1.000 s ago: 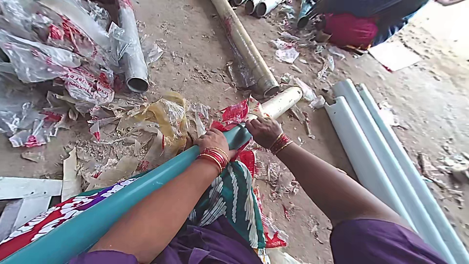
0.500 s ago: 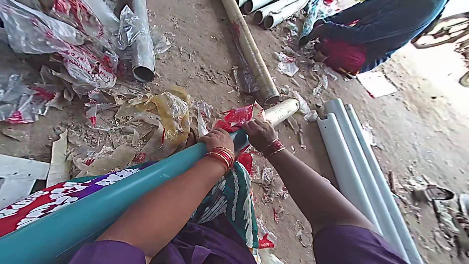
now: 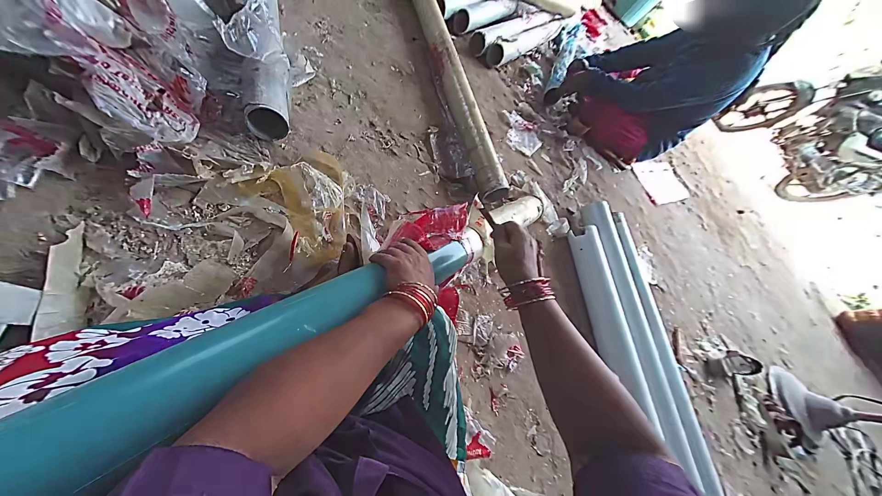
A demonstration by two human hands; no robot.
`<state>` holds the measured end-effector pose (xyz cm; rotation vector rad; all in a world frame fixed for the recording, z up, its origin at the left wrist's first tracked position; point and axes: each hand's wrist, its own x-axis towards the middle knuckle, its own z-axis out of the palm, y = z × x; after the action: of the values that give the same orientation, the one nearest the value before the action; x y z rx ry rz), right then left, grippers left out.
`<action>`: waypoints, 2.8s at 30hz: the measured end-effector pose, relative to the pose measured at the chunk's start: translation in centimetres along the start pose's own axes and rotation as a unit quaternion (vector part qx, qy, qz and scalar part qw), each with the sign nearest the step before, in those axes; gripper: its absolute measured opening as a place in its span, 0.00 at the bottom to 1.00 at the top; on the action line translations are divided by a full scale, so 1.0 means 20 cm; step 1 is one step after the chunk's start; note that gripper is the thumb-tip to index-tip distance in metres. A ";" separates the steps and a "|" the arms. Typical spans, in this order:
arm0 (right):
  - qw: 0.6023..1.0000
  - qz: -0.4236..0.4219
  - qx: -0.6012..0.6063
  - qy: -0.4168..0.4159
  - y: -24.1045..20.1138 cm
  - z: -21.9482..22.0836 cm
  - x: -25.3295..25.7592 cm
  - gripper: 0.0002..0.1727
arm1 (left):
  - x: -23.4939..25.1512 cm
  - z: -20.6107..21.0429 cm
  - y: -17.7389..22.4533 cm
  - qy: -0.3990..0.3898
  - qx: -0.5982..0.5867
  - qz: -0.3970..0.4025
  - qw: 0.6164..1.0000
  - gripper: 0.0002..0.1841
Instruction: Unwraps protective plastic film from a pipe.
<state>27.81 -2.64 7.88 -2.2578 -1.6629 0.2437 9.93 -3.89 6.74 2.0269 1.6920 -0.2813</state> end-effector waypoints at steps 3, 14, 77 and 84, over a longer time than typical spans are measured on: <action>0.990 0.024 0.118 -0.066 -0.10 0.17 0.11 0.36 | -0.01 0.03 -0.01 0.015 -0.020 0.007 1.000 0.60; 0.951 0.102 0.293 0.014 -0.24 0.29 0.24 0.13 | 0.02 0.02 0.00 0.003 0.011 -0.016 1.000 0.61; 0.988 0.095 0.055 -0.104 -0.62 0.19 -0.07 0.39 | -0.43 0.00 -0.33 0.026 0.033 0.006 0.999 0.53; 0.992 0.085 0.069 0.064 -0.65 0.17 0.00 0.25 | -0.46 0.14 -0.33 0.173 0.116 0.062 0.976 0.47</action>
<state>15.15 1.40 9.35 -2.2618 -1.3504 0.2411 2.07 -12.55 6.91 2.4607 1.7918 -0.0891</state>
